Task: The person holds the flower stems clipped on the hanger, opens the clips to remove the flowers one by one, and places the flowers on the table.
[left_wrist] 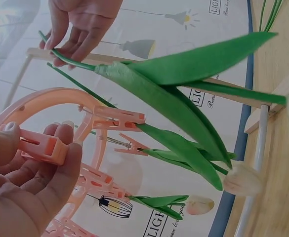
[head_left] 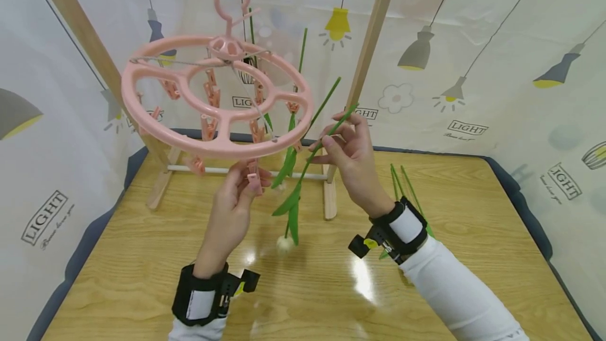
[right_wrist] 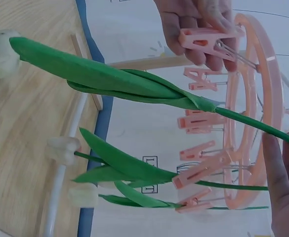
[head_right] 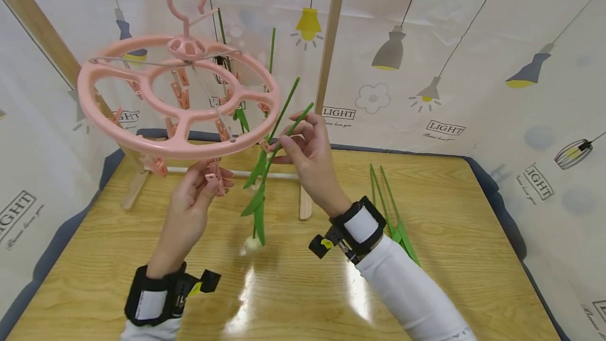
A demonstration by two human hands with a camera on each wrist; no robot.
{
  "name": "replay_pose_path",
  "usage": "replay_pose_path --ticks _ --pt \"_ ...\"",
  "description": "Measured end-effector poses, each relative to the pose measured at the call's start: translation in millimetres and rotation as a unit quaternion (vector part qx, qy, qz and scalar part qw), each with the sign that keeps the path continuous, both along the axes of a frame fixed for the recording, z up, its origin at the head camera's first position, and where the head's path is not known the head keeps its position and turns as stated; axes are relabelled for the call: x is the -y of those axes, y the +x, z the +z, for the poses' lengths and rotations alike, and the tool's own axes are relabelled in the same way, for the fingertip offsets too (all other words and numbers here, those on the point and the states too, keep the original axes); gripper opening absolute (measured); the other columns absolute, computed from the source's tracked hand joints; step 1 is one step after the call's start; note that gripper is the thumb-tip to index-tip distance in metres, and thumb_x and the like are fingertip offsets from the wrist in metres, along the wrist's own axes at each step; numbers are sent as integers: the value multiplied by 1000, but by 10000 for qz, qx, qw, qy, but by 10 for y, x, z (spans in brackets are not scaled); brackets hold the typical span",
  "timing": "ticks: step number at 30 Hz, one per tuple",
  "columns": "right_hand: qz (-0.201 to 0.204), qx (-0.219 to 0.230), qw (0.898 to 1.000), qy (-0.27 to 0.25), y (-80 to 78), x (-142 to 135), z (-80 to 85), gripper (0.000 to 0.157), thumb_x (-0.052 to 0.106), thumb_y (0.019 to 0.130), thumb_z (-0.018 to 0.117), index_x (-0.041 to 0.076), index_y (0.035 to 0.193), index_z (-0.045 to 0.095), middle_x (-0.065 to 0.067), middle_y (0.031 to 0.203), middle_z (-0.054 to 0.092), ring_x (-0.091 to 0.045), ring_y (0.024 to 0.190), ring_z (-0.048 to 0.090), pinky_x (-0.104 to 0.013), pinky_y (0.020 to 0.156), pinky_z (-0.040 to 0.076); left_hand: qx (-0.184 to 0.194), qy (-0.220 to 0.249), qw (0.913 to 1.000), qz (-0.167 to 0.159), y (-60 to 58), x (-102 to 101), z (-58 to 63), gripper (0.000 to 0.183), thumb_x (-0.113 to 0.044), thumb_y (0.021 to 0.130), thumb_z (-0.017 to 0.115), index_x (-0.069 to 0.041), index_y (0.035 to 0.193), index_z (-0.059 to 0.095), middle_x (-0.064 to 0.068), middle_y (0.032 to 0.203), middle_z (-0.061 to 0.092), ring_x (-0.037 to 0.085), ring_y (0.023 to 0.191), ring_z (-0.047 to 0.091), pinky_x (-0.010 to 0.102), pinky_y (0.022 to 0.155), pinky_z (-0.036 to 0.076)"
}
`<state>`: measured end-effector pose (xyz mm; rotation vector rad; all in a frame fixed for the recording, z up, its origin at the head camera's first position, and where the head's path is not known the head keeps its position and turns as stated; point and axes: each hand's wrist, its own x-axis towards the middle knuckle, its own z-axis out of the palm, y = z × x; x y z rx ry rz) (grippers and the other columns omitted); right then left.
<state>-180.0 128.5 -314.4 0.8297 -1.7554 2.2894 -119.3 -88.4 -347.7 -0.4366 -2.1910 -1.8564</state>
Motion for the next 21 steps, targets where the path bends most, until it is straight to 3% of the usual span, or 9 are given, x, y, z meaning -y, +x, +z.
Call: replay_pose_path --ticks 5,10,21 --pt "-174 -93 9998 38 -19 -123 62 35 -5 101 44 18 126 38 -3 103 55 -14 88 66 -35 73 62 81 26 10000 -10 -2 12 -14 36 -11 105 45 -2 139 45 20 115 61 22 102 64 18 83 52" --pt "-386 -142 9991 88 -38 -293 125 35 -5 100 45 13 129 38 -6 103 55 -16 86 66 -36 71 62 131 12 9999 -27 -1 21 -17 38 -12 105 45 -3 142 43 23 117 61 15 101 63 17 85 52" --pt "-1258 -196 9911 383 -132 -773 235 38 -1 98 54 13 132 45 -4 98 57 -15 81 66 -29 65 60 222 -4 9998 -8 -19 46 -47 38 -12 105 46 -4 142 44 17 116 62 15 101 64 18 84 53"
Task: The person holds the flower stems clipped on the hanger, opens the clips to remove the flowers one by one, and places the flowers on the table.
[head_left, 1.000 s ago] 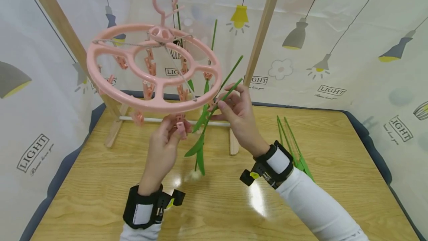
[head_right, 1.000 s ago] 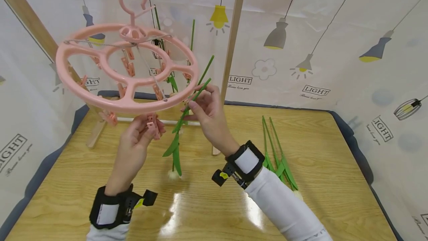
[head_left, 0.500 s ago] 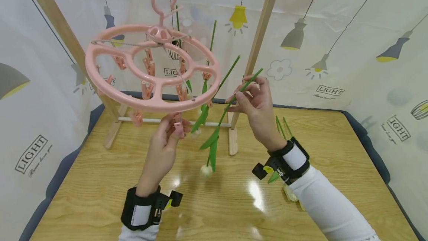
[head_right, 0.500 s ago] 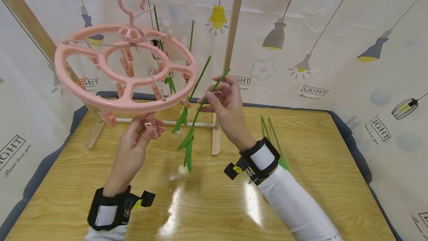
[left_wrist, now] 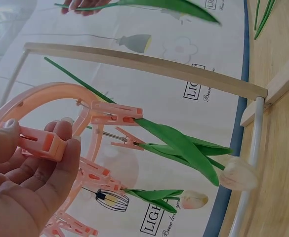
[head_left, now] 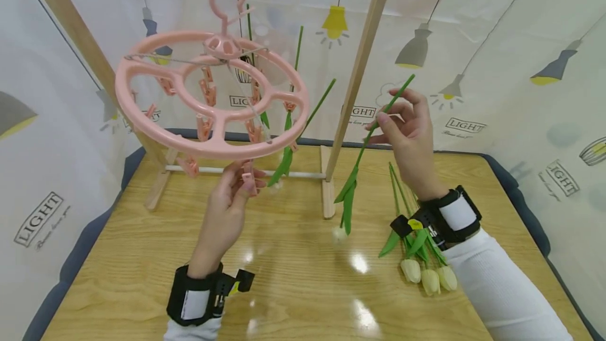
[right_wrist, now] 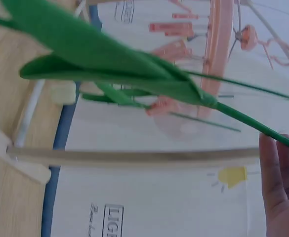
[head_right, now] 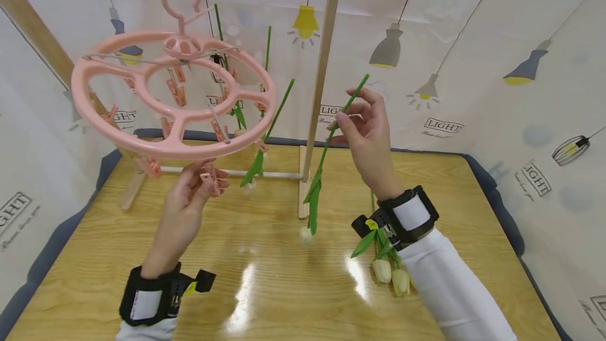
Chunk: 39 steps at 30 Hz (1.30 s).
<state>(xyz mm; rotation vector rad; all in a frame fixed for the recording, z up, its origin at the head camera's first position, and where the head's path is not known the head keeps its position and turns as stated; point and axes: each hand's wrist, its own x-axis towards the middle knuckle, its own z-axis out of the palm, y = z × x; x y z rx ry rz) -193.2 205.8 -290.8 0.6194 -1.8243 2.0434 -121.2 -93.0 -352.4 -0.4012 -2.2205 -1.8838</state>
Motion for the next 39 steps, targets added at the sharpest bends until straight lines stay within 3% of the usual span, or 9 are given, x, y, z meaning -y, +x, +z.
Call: replay_pose_path --ticks 5,12,19,24,29,35,39 --pt "-305 55 9994 179 -26 -229 61 39 2 98 56 11 134 44 -5 98 56 -14 79 66 -26 62 60 39 3 10000 13 10 14 6 39 -14 105 46 -5 143 44 20 116 62 24 102 64 20 84 54" --pt "-328 13 9993 187 -55 -505 122 42 4 97 58 9 136 42 -5 98 54 -13 80 66 -24 64 60 -58 19 10000 21 14 16 3 39 -12 105 46 -4 143 44 20 115 62 19 100 64 18 83 54" --pt "-751 -72 9972 0 -86 -726 155 40 0 96 58 6 134 46 -5 97 56 -13 76 66 -20 60 58 -38 38 10000 47 19 17 6 38 -11 105 46 -4 142 44 15 114 63 25 101 65 17 81 53" --pt "-1119 -47 9934 -245 -126 -888 185 37 -4 95 57 4 130 51 -7 93 55 -15 71 65 -20 56 56 -37 53 10000 28 20 26 7 39 -9 104 46 -4 142 44 21 115 62 20 100 65 17 81 53" --pt "-1521 61 9883 -114 -176 -1046 208 36 0 94 61 6 129 54 -7 90 54 -13 69 65 -19 53 55 -80 82 9999 -8 19 37 9 40 -7 104 45 -2 143 42 25 116 61 16 99 64 19 82 54" --pt "-2039 436 9761 618 -234 -1239 162 35 4 97 58 14 130 57 -2 90 55 -8 68 62 -14 54 53 -89 102 9999 14 12 39 -9 40 -6 104 45 -1 143 42 25 115 61 13 99 64 16 82 53" --pt "-2577 700 9524 1472 -277 -1357 106 38 6 99 55 17 135 54 4 92 54 -2 68 61 -11 56 52 -73 105 9999 12 17 40 -4 39 -8 104 45 -2 142 43 24 116 60 14 99 64 17 82 53"
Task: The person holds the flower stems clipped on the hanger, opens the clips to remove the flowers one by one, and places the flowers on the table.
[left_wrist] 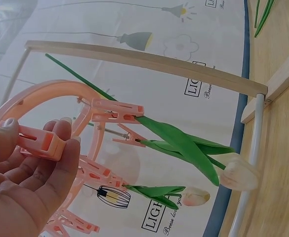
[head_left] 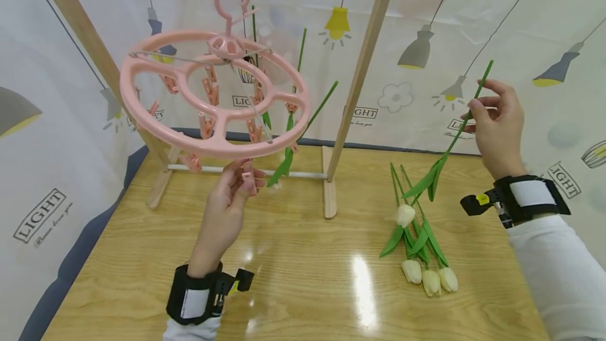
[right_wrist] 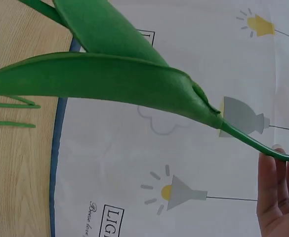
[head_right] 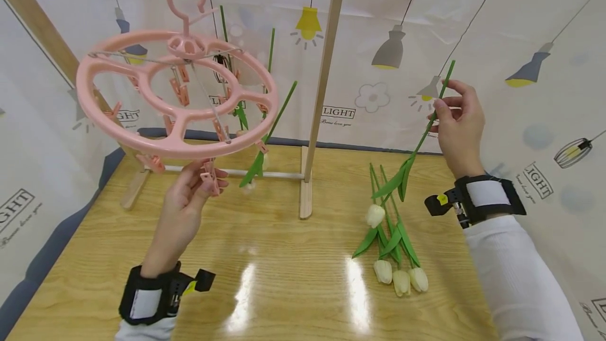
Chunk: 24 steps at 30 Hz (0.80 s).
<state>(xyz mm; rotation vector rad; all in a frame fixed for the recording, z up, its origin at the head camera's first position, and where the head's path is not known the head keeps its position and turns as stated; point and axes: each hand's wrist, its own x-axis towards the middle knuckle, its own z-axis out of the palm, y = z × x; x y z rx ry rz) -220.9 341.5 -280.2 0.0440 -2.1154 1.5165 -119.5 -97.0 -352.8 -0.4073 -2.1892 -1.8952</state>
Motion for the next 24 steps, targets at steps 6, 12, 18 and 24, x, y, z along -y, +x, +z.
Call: replay_pose_path --ticks 6,12,18,24 --pt "-554 676 9890 1193 -20 -197 -73 42 11 102 51 21 143 50 14 89 53 6 67 57 -8 56 50 41 -36 10000 20 21 -5 23 39 -12 105 45 -4 143 43 21 116 61 20 100 64 21 82 54" --pt "-581 1112 9747 1847 -3 -400 -161 44 16 103 49 17 147 46 19 88 51 12 65 54 -8 55 50 81 -31 10000 37 28 1 27 40 -12 105 45 -4 144 43 15 115 62 13 99 64 19 84 54" --pt "-326 1578 9566 2429 -3 -510 -253 47 19 105 45 10 151 39 19 91 50 14 64 53 -9 56 50 84 -79 9999 79 27 10 22 39 -12 105 46 -4 143 44 15 115 63 14 100 64 20 83 54" --pt "-21 1906 9408 2801 -13 -549 -338 47 17 105 42 4 150 38 -20 107 56 13 63 51 -15 54 51 74 -55 9999 66 24 15 14 39 -11 105 46 -5 143 43 15 114 63 24 102 65 17 82 53"
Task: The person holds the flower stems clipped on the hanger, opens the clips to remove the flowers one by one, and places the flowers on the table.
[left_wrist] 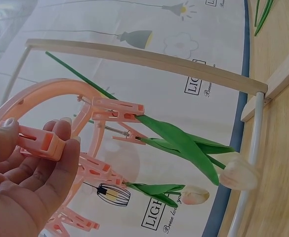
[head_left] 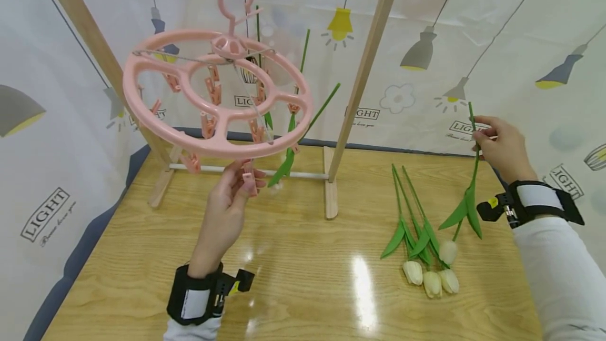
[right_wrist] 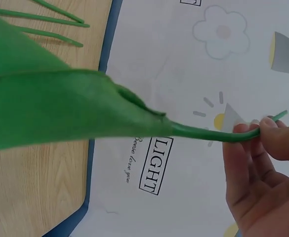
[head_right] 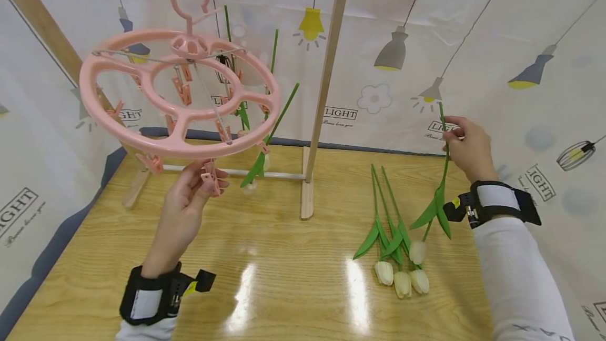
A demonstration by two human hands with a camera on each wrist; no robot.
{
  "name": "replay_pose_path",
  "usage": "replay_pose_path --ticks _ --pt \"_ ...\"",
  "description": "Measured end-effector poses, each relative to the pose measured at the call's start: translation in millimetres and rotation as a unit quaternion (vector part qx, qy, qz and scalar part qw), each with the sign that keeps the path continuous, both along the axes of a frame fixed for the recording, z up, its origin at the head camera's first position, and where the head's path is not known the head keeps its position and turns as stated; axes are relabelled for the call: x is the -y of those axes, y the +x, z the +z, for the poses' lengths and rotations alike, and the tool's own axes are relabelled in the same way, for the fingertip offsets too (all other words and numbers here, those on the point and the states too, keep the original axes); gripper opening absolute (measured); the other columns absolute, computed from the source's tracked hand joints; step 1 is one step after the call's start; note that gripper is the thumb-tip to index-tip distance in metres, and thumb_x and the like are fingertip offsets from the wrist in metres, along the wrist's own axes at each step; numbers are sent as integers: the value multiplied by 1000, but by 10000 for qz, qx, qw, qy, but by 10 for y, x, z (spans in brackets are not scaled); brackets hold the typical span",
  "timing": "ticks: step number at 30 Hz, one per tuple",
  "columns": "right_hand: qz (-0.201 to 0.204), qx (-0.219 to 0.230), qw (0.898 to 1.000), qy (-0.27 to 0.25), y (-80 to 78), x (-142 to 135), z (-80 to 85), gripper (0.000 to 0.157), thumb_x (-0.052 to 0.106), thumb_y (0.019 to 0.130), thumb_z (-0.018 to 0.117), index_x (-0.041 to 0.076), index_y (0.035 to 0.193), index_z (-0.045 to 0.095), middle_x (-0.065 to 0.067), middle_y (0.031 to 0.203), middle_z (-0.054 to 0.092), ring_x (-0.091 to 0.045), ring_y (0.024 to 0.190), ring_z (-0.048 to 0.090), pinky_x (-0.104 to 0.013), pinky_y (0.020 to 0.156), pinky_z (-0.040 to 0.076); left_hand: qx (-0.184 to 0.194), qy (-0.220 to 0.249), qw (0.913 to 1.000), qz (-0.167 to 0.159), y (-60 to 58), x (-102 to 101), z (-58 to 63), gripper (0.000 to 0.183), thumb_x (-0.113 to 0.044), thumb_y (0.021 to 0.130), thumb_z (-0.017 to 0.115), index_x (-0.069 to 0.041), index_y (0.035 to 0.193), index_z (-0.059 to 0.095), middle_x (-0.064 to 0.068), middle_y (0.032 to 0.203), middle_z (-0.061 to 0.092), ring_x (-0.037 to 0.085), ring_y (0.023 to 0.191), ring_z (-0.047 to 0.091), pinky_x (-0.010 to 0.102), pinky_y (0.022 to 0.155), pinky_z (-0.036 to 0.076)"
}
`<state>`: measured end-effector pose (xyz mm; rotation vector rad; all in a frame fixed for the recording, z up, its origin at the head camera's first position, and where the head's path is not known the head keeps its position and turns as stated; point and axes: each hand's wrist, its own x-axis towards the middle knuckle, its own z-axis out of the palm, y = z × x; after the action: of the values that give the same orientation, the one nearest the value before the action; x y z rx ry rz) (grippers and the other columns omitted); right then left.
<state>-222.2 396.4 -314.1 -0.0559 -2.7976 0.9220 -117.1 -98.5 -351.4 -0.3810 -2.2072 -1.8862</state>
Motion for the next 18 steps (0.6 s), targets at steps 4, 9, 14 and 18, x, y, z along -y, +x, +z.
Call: replay_pose_path --ticks 4,9,14,18 --pt "136 319 9993 109 -18 -27 -50 47 13 105 40 1 150 37 -30 111 55 9 61 52 -19 53 51 -18 33 10000 -13 1 7 -2 39 -10 105 45 -3 143 43 17 115 62 20 102 64 16 82 53" --pt "287 659 9970 300 -21 -51 -184 46 10 105 39 -1 149 38 -37 115 56 4 61 53 -25 52 46 -59 5 10000 -6 -1 19 -17 39 -8 104 45 -2 143 42 17 115 62 21 101 64 18 82 54" --pt "471 890 9928 645 -51 -37 -407 44 8 103 39 -5 145 41 -37 106 61 -4 59 53 -28 47 38 -28 7 10000 -20 1 29 -23 39 -10 105 45 -3 143 42 19 116 61 17 101 64 19 83 54" --pt "608 1247 9873 774 -70 18 -530 47 5 101 37 -6 146 38 -35 110 61 -11 55 50 -29 47 35 11 11 10000 -17 8 31 -21 39 -12 105 45 -4 143 42 21 117 61 14 101 64 21 84 54"
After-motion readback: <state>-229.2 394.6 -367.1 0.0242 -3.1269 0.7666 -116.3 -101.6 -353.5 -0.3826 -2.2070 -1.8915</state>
